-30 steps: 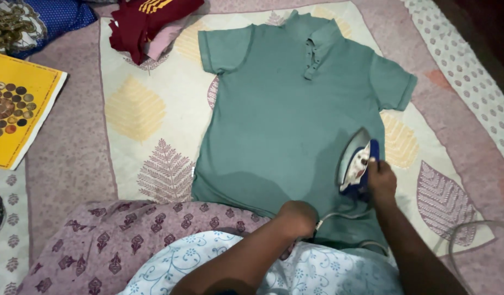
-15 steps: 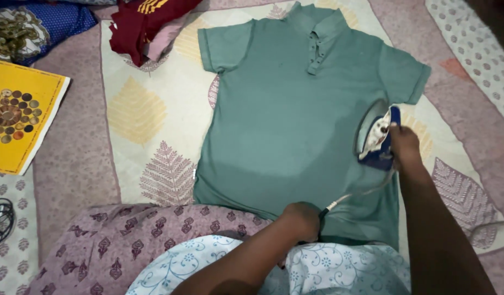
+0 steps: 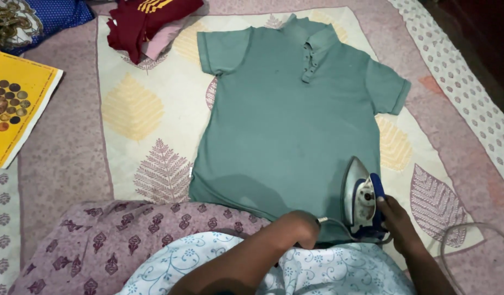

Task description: The person irons a green polo shirt laid flat on a patterned bedsheet. They use a blue and white electric iron, moving it back and forth across the shirt's body and sleeves while occasionally holding the fabric with the other hand.

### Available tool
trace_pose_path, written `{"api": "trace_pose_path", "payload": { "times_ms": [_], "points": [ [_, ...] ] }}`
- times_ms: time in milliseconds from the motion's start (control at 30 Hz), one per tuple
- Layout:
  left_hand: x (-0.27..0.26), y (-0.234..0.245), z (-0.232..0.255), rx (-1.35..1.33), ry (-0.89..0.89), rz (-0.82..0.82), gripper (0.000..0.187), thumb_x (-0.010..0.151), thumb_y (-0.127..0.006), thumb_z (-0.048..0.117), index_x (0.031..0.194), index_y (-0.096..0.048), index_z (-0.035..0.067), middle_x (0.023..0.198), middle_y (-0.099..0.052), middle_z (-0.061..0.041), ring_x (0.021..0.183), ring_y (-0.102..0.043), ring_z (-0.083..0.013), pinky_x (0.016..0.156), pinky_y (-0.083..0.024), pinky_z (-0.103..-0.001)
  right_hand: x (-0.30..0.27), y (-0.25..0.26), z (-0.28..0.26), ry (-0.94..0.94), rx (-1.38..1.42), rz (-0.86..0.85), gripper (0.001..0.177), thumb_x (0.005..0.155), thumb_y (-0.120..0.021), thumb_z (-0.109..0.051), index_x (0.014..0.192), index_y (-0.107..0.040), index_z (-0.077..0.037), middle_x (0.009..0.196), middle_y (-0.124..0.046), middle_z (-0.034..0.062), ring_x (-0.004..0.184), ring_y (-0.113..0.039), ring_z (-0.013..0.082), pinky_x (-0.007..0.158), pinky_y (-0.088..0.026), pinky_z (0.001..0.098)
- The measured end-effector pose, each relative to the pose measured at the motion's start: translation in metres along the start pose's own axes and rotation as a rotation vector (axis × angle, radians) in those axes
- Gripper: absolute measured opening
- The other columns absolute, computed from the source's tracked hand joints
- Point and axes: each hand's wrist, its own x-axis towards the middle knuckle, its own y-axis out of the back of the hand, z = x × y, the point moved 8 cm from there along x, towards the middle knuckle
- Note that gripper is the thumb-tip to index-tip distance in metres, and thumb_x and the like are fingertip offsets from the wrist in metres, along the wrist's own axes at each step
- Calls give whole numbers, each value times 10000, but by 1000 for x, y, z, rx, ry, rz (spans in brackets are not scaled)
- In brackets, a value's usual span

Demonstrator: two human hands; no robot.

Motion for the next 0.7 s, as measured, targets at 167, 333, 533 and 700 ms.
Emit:
{"api": "trace_pose_path", "payload": {
  "times_ms": [167,333,533,700],
  "points": [
    [-17,14,-6,-74,67,114,312,795,-721,206,1039,-786,24,1117,-751,-197,1007,-723,-366,842,-576,-460,44,-15,-30,57,-38,-130,513,1014,-540,-488,1211,-630,-22,865,-600,64,734,-534,158,613,-439,309],
    [-45,49,-12,-104,118,370,237,868,-710,256,986,-804,74,1083,-751,-161,1029,-705,-345,837,-563,-463,132,-46,-74,188,-32,-127,478,1009,-567,-431,1284,-633,-46,979,-688,108,833,-633,188,708,-501,345],
    [-42,44,-15,-28,191,275,277,942,-630,249,1107,-783,88,1184,-727,-139,1077,-701,-332,824,-582,-467,253,-71,-134,453,-283,118,476,1064,-592,-435,1209,-704,5,1044,-718,219,931,-702,294,818,-509,399],
    [-36,39,-19,-11,206,274,292,941,-603,238,1133,-777,103,1238,-710,-111,1114,-694,-316,823,-588,-459,264,-77,-140,342,-266,195,513,1037,-569,-462,1169,-692,19,992,-723,240,872,-705,326,763,-528,438]
  ]
}}
